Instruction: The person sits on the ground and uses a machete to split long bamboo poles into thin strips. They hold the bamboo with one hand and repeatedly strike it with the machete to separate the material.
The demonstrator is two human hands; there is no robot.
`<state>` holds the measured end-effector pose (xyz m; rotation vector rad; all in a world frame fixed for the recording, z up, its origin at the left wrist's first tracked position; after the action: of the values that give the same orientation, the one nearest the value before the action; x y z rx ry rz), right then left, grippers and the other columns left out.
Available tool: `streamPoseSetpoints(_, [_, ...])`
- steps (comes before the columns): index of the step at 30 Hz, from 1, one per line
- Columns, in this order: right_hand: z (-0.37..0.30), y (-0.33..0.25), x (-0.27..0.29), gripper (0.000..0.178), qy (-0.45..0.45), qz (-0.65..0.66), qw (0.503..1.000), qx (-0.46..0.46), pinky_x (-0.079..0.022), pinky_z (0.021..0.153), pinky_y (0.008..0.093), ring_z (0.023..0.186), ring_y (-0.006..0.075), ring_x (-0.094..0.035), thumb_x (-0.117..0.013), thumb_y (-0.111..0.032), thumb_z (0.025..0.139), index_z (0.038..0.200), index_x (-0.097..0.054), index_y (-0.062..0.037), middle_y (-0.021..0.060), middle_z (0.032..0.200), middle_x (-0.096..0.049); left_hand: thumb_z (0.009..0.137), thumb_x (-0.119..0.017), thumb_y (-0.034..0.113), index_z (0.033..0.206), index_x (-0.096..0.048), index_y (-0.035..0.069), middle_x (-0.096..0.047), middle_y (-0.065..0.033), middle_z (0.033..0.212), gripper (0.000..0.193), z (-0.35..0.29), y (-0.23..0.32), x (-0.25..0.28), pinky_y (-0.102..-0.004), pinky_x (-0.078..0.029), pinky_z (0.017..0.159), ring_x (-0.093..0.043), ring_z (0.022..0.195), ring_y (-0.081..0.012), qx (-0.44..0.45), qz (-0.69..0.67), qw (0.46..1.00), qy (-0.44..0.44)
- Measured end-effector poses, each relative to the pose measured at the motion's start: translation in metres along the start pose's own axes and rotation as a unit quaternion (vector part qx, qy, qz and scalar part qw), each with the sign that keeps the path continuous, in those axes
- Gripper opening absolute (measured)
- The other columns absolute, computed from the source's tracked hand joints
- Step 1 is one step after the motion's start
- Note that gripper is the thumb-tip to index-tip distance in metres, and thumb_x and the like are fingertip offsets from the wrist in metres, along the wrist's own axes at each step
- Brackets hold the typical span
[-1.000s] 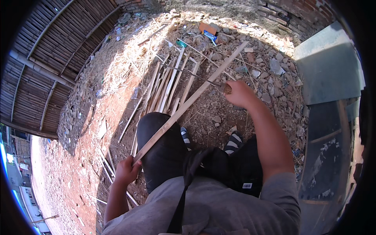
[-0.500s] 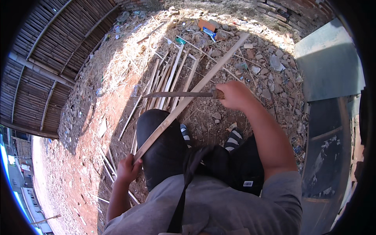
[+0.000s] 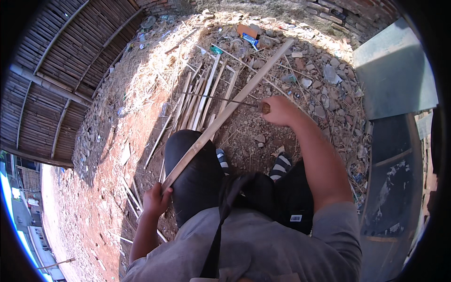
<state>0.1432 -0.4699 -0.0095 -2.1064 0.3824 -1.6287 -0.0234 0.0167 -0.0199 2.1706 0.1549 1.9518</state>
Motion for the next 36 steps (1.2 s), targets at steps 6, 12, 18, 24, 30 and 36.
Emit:
streamPoseSetpoints(6, [0.009,0.03,0.01,0.024,0.049,0.043,0.997,-0.048,-0.053,0.078,0.0495,0.09,0.0389,-0.068,-0.066,-0.016,0.077,0.098,-0.068,-0.006,0.0193,0.094,-0.07,0.091,-0.068,0.044,0.084,-0.052,0.005,-0.062,-0.0204,0.068,0.043,-0.001,0.011,0.013,-0.0532,-0.048,0.061,-0.064,0.069,-0.0457,0.014,0.032,0.999,0.026])
streamPoseSetpoints(12, [0.003,-0.006,0.011,0.027,-0.014,-0.003,0.999,0.03,-0.053,0.078,0.0495,0.089,0.0394,-0.068,-0.066,-0.016,0.077,0.101,-0.069,-0.0059,0.0204,0.094,-0.07,0.091,-0.068,0.043,0.082,-0.052,0.005,-0.061,-0.0191,0.065,0.042,0.005,-0.002,0.005,-0.0528,-0.048,0.06,-0.063,0.066,-0.0444,-0.004,0.016,1.0,0.0])
streamPoseSetpoints(18, [0.01,0.05,0.017,0.034,0.094,0.062,0.989,-0.092,-0.053,0.078,0.049,0.087,0.0379,-0.068,-0.069,-0.02,0.078,0.108,-0.069,-0.0039,0.0209,0.092,-0.07,0.09,-0.068,0.047,0.081,-0.052,0.005,-0.06,-0.0191,0.064,0.046,0.01,0.006,0.022,-0.0526,-0.047,0.059,-0.063,0.066,-0.0447,-0.005,0.019,1.0,-0.001])
streamPoseSetpoints(24, [-0.007,-0.02,0.013,0.032,-0.017,-0.078,0.996,0.041,-0.054,0.079,0.0469,0.088,0.0375,-0.069,-0.07,-0.02,0.078,0.106,-0.069,-0.0043,0.0204,0.093,-0.07,0.087,-0.069,0.05,0.082,-0.051,0.005,-0.059,-0.0189,0.065,0.049,0.009,-0.003,0.012,-0.0528,-0.047,0.059,-0.062,0.067,-0.0453,-0.033,-0.017,0.999,-0.01])
streamPoseSetpoints(30, [0.003,0.059,0.027,0.032,0.168,0.089,0.978,-0.09,-0.054,0.079,0.0469,0.09,0.0378,-0.069,-0.07,-0.022,0.078,0.107,-0.07,-0.0068,0.0198,0.096,-0.071,0.089,-0.067,0.047,0.082,-0.05,0.005,-0.059,-0.0193,0.065,0.045,0.011,-0.005,0.007,-0.0529,-0.046,0.059,-0.062,0.067,-0.0457,-0.017,-0.007,1.0,0.007])
streamPoseSetpoints(36, [-0.007,-0.007,0.016,0.04,0.023,-0.028,0.999,0.013,-0.053,0.081,0.0475,0.09,0.0381,-0.068,-0.073,-0.025,0.08,0.112,-0.068,-0.002,0.0211,0.095,-0.07,0.094,-0.064,0.043,0.08,-0.049,0.005,-0.058,-0.0199,0.064,0.042,0.009,0.003,0.009,-0.0531,-0.045,0.058,-0.061,0.065,-0.0461,-0.02,0.007,1.0,0.01])
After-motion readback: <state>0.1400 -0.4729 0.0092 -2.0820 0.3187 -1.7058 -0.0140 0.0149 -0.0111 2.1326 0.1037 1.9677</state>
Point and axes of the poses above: each hand's wrist, its own z-axis towards the middle knuckle, its own x-axis out of the back of the hand, y = z × x, the point moved 3 cm from there along z, towards the middle knuckle
